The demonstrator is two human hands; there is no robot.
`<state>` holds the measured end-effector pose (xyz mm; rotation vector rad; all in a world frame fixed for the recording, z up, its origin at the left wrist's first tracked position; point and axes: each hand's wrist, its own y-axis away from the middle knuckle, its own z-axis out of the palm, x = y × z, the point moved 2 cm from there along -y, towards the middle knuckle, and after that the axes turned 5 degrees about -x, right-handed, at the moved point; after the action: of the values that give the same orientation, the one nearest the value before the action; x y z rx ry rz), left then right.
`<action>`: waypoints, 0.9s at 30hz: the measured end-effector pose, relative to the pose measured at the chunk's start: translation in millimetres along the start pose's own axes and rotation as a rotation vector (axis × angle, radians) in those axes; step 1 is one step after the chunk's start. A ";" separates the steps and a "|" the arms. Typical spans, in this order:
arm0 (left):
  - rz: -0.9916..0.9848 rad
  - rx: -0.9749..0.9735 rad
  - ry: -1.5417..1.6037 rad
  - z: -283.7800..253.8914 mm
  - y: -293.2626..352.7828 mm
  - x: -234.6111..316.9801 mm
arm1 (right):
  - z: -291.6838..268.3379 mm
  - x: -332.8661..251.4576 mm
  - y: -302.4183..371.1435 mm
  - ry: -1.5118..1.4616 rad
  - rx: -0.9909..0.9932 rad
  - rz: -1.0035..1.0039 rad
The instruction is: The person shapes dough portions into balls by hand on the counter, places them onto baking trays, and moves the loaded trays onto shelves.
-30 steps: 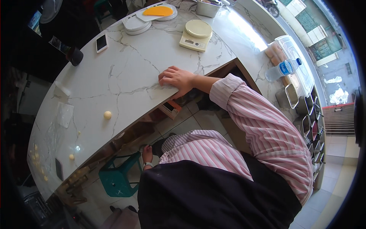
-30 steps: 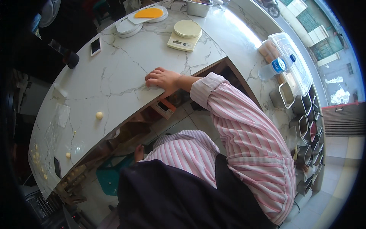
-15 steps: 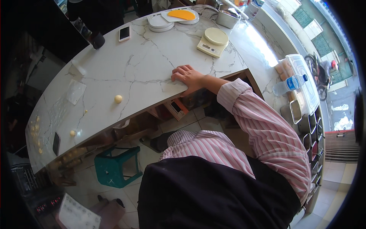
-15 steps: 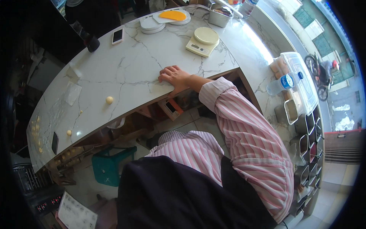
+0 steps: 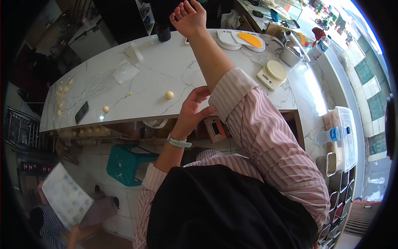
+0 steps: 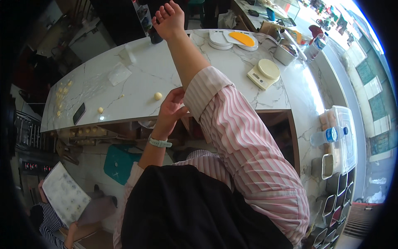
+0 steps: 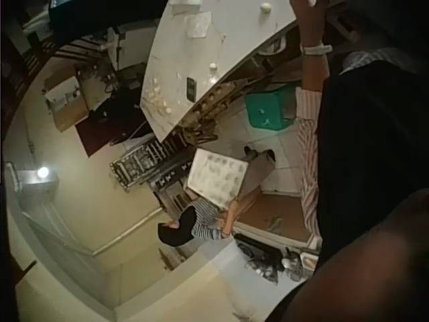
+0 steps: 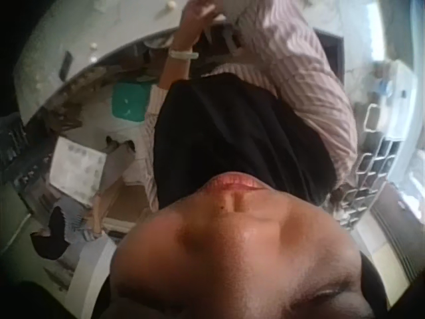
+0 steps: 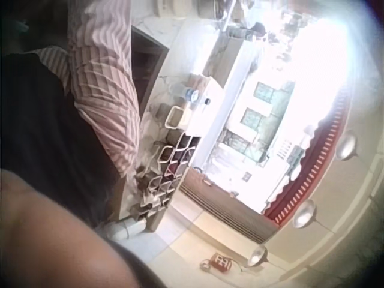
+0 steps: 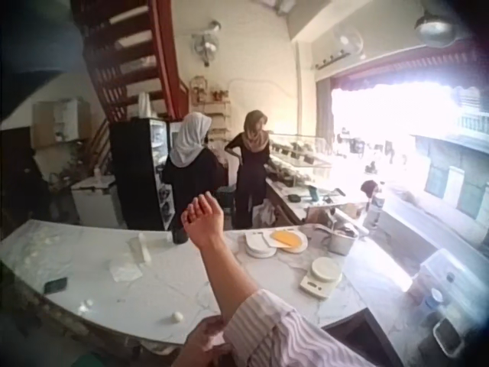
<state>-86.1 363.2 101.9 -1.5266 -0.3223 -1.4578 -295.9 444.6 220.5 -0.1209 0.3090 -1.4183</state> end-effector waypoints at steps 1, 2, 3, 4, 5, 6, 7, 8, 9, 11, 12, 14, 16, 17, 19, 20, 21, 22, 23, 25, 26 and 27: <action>0.063 0.041 0.011 4.3 -0.5 5.4 | 4.8 12.3 1.8 -0.005 -0.016 0.024; 0.074 0.051 0.001 1.8 2.5 8.7 | 1.7 17.6 3.7 0.113 0.029 0.008; -0.097 0.012 -0.038 2.6 5.7 5.7 | -4.9 17.3 3.0 0.234 0.075 -0.014; -0.269 -0.026 -0.075 2.9 8.9 2.4 | -10.3 17.4 0.9 0.293 0.088 -0.026; -0.262 -0.023 -0.078 6.5 7.6 6.0 | -16.0 16.2 -2.4 0.295 0.081 -0.022; -0.358 -0.025 0.033 12.9 8.6 10.2 | -23.7 18.3 -4.1 0.366 0.102 -0.013; -0.453 -0.029 0.146 15.9 9.8 11.9 | -31.4 20.6 -6.2 0.438 0.124 -0.004; -0.431 -0.038 0.075 10.1 13.3 12.8 | -33.3 30.7 -7.3 0.522 0.140 0.049; -0.426 -0.023 0.068 4.5 17.5 14.3 | -35.8 39.8 -6.9 0.518 0.131 0.063; -0.016 -0.131 -0.048 -1.1 20.2 24.1 | -43.1 52.2 -2.8 1.139 0.070 0.203; -0.010 -0.127 -0.053 -2.7 22.0 22.4 | -46.5 53.2 -0.8 1.230 0.041 0.247; -0.113 -0.246 -0.071 -2.3 26.6 13.2 | -52.3 48.3 -0.8 1.155 0.062 0.222; -0.087 -0.252 -0.305 -6.4 23.3 2.7 | -57.6 40.5 -5.9 0.906 0.138 0.186; -0.068 -0.238 -0.535 -10.4 25.5 -3.8 | -55.2 42.0 -2.4 0.903 0.136 0.190; -0.113 -0.199 -0.554 -21.8 37.7 -19.3 | -42.7 55.4 9.9 0.018 0.193 0.159; -0.149 -0.194 -0.559 -21.3 36.6 -21.7 | -42.0 50.0 11.3 -0.102 0.192 0.092; -0.146 -0.197 -0.562 -21.4 35.8 -23.0 | -40.1 42.5 11.6 -0.102 0.187 0.089; -0.223 -0.171 -0.391 -22.6 35.6 -25.5 | -37.6 32.5 12.3 -0.141 0.149 0.042; -0.299 -0.143 -0.218 -22.8 36.7 -26.6 | -34.8 25.1 14.1 -0.181 0.113 -0.003; -0.216 -0.108 -0.377 -21.9 37.7 -26.6 | -29.7 19.5 14.4 -0.247 0.115 -0.033; -0.130 -0.071 -0.533 -21.1 37.7 -25.1 | -27.8 20.0 15.8 -0.255 0.133 -0.056; -0.129 -0.064 -0.536 -19.3 40.0 -25.0 | -26.4 21.6 18.0 -0.263 0.152 -0.078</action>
<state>-74.7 338.8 58.7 -1.9684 -0.7072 -1.1396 -283.6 428.8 187.5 -0.1950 -0.0207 -1.4781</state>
